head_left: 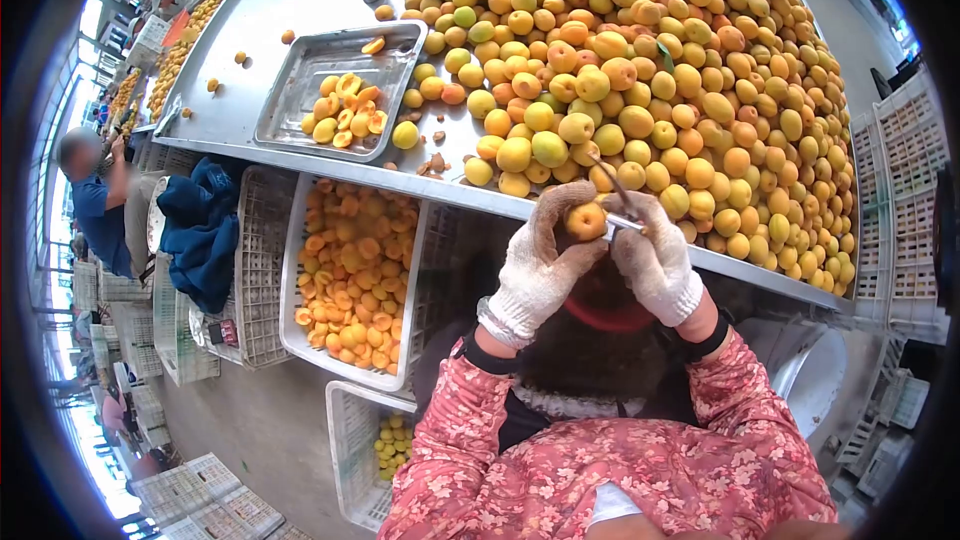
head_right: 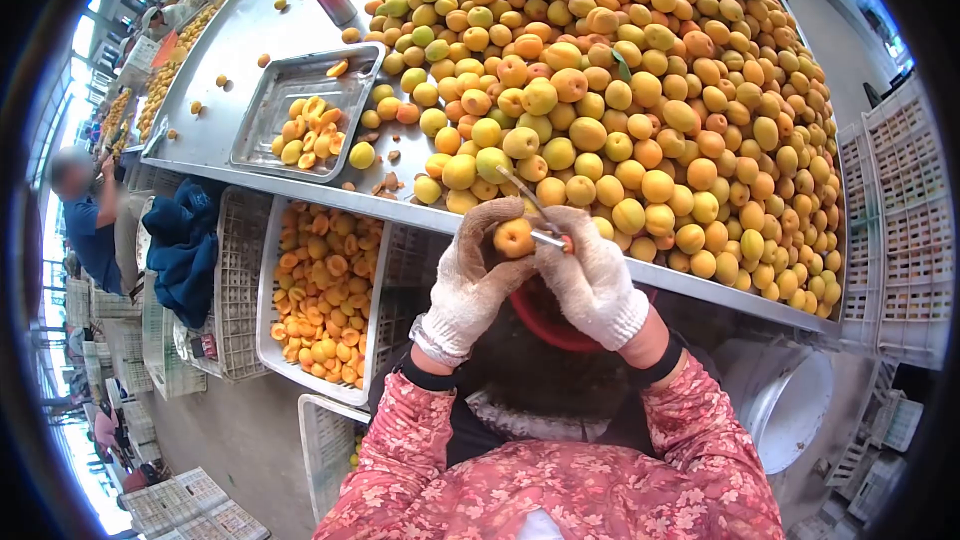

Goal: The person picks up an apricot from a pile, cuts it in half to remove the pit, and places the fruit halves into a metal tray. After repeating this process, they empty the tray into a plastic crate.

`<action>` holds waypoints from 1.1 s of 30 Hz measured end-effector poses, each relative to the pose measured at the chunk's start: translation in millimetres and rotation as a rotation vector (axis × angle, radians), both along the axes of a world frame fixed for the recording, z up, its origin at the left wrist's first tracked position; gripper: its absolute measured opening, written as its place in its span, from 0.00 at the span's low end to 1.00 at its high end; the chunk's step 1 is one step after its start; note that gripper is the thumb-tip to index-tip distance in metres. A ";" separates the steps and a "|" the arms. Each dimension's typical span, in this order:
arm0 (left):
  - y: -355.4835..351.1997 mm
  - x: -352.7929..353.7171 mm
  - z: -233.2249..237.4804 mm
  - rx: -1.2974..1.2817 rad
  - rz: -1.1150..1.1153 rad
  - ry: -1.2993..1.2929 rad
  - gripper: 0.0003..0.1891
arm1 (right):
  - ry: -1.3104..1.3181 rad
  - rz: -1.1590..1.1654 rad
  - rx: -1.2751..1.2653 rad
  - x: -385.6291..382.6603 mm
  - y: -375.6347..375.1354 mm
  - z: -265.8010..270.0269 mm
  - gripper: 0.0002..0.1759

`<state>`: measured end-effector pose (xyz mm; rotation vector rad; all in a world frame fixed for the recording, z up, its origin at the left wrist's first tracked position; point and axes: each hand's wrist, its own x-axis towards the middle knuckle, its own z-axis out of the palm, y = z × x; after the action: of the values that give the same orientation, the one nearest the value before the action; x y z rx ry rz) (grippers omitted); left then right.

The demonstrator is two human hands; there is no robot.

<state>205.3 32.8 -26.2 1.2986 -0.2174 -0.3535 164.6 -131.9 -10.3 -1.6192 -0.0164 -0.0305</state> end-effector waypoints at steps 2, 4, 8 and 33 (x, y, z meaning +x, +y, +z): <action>1.8 -0.5 -4.4 0.095 0.004 -0.080 0.27 | -0.074 0.057 -0.217 -0.9 2.8 5.8 0.21; 4.1 1.0 -15.7 0.257 0.005 -0.291 0.30 | -0.113 0.072 -0.316 1.4 1.9 -0.3 0.24; 5.3 0.9 -22.2 0.327 0.021 -0.319 0.29 | -0.220 0.069 -0.422 3.7 1.4 -6.8 0.24; 18.2 -12.5 -20.3 0.416 -0.069 -0.620 0.29 | 0.649 0.185 0.374 -25.3 -2.0 -16.1 0.27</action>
<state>192.8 51.0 -46.5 1.7934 -0.7429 -0.0398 139.3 -134.0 -26.4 -1.1875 0.3221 0.6008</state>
